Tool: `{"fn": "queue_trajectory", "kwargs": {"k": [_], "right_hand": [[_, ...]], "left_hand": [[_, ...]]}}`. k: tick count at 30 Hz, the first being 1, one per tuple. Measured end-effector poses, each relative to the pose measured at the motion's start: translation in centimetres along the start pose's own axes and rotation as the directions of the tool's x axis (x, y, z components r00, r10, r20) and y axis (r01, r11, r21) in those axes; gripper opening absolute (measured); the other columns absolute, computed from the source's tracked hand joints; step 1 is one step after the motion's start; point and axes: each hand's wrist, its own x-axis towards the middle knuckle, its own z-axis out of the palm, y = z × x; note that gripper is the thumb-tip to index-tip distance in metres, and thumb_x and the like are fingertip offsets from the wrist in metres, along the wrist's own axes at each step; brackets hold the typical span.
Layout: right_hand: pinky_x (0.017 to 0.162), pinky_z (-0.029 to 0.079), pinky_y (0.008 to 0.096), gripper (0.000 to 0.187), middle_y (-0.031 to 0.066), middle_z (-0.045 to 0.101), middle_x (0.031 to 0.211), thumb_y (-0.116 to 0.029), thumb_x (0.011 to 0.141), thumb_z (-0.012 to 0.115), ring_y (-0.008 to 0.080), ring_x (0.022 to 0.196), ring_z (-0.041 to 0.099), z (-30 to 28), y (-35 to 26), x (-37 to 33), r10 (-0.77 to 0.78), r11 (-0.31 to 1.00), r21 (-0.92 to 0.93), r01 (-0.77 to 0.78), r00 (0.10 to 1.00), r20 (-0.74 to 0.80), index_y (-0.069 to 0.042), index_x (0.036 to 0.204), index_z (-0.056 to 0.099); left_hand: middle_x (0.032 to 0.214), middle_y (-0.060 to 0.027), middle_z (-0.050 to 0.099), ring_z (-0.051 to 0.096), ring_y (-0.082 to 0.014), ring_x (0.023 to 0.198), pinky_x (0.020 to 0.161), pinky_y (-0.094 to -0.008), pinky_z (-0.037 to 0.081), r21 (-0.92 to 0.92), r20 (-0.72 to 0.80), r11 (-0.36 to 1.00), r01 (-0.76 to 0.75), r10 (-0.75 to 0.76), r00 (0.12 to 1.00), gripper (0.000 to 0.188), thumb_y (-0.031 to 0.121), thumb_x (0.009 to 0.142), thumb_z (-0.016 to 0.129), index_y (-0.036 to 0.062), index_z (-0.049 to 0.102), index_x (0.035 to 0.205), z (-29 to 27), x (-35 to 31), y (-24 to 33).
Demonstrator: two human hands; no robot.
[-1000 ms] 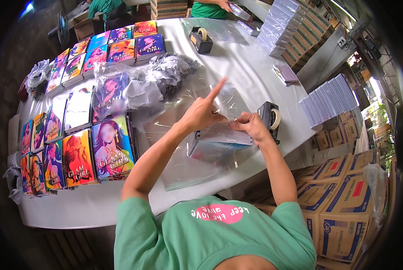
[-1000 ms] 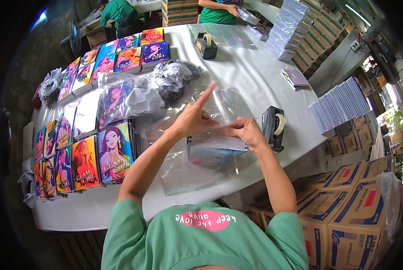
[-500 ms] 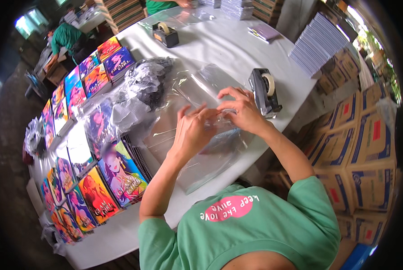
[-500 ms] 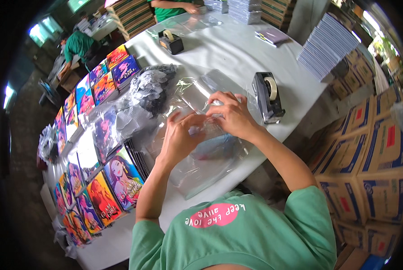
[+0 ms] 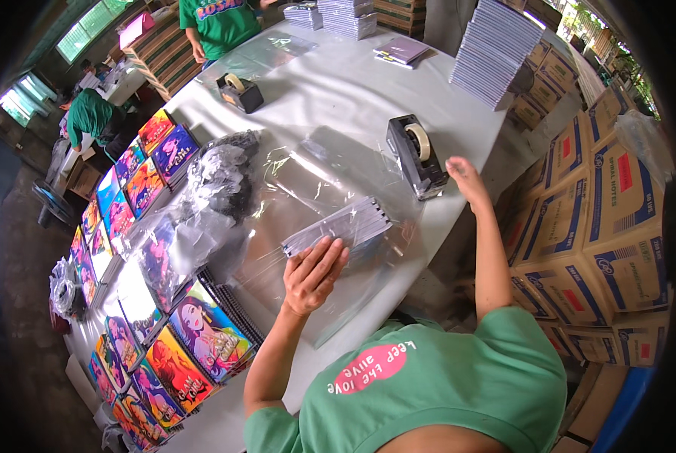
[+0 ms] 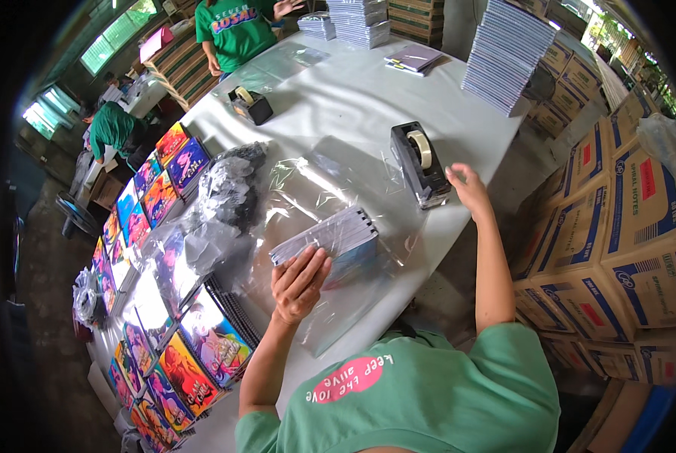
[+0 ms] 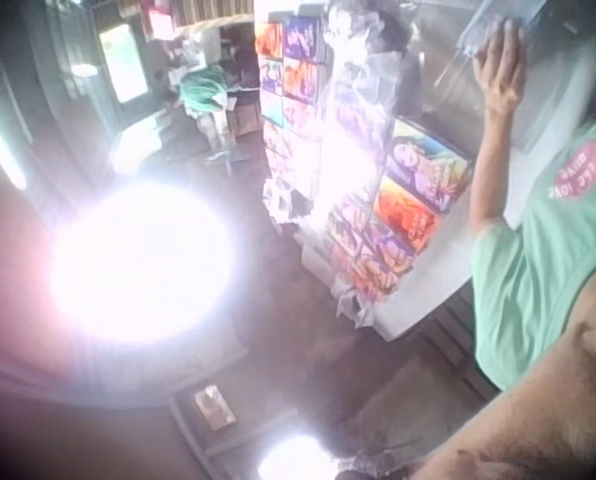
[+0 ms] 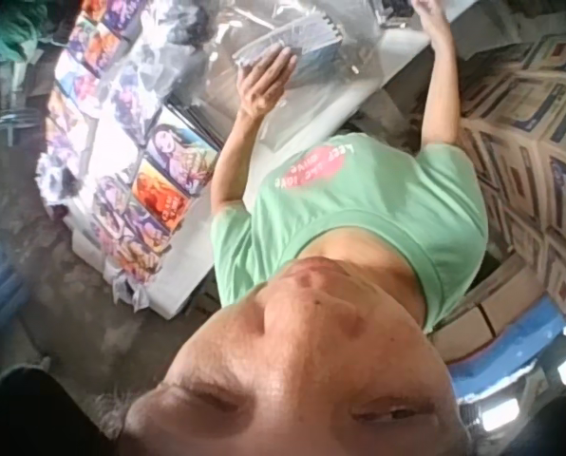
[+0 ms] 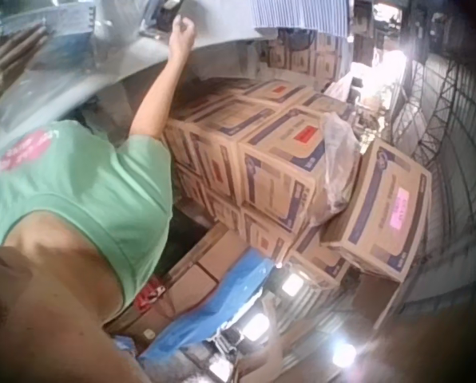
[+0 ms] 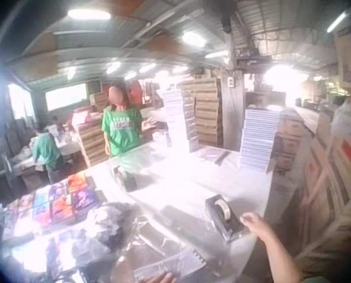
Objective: The person picks up and arranges stacks of colorful spiral notebooks on a table and places them into plastic sleeves, using tape to secure the packaging.
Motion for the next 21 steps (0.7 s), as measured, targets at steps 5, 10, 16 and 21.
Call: {"fn": "queue_trajectory", "kwargs": {"k": [5,10,16,21], "right_hand": [[0.098,0.022,0.0623,0.063,0.0109,0.045,0.135,-0.063,0.074,0.064,0.0292,0.134,0.026,1.0,0.8,2.3,0.383,0.917,-0.007,-0.399,0.874,0.299,-0.014,0.113,0.062],[0.103,0.019,0.0574,0.049,0.0098,0.051,0.126,-0.05,0.081,0.062,0.0259,0.134,0.028,1.2,1.6,3.3,0.252,0.902,0.219,-0.372,0.866,0.432,-0.011,0.11,0.064],[0.108,0.014,0.0518,0.022,0.0078,0.054,0.122,-0.026,0.085,0.061,0.0234,0.13,0.035,0.2,6.0,-3.0,0.106,0.861,0.473,-0.188,0.975,0.194,-0.01,0.097,0.071],[0.102,0.029,0.0477,0.012,0.0135,0.061,0.114,-0.021,0.084,0.064,0.024,0.12,0.049,1.4,3.6,-6.7,-0.391,0.524,-0.835,-0.167,0.824,-0.41,-0.015,0.09,0.072]], "left_hand": [[0.106,-0.0033,0.068,0.064,-0.0184,0.101,0.08,-0.0293,0.046,0.012,0.025,0.999,0.035,-0.035,0.999,0.027,0.003,0.073,0.06,0.0124,0.071,0.096,0.0,-0.2,-0.1],[0.104,-0.0031,0.068,0.064,-0.0181,0.1,0.084,-0.0293,0.045,-0.017,0.039,0.997,0.075,-0.075,0.996,0.024,0.002,0.076,0.063,0.013,0.071,0.095,-0.1,0.0,0.0],[0.105,-0.0024,0.067,0.064,-0.0184,0.1,0.082,-0.0296,0.045,-0.023,0.035,0.995,0.1,-0.099,0.994,0.029,0.001,0.071,0.065,0.0131,0.071,0.097,-0.3,-0.3,0.1],[0.094,0.0043,0.062,0.063,-0.0152,0.085,0.069,-0.027,0.043,-0.027,-0.003,0.993,0.115,-0.115,0.993,0.035,0.005,0.066,0.068,0.0154,0.072,0.099,0.0,-1.3,0.1]]}}
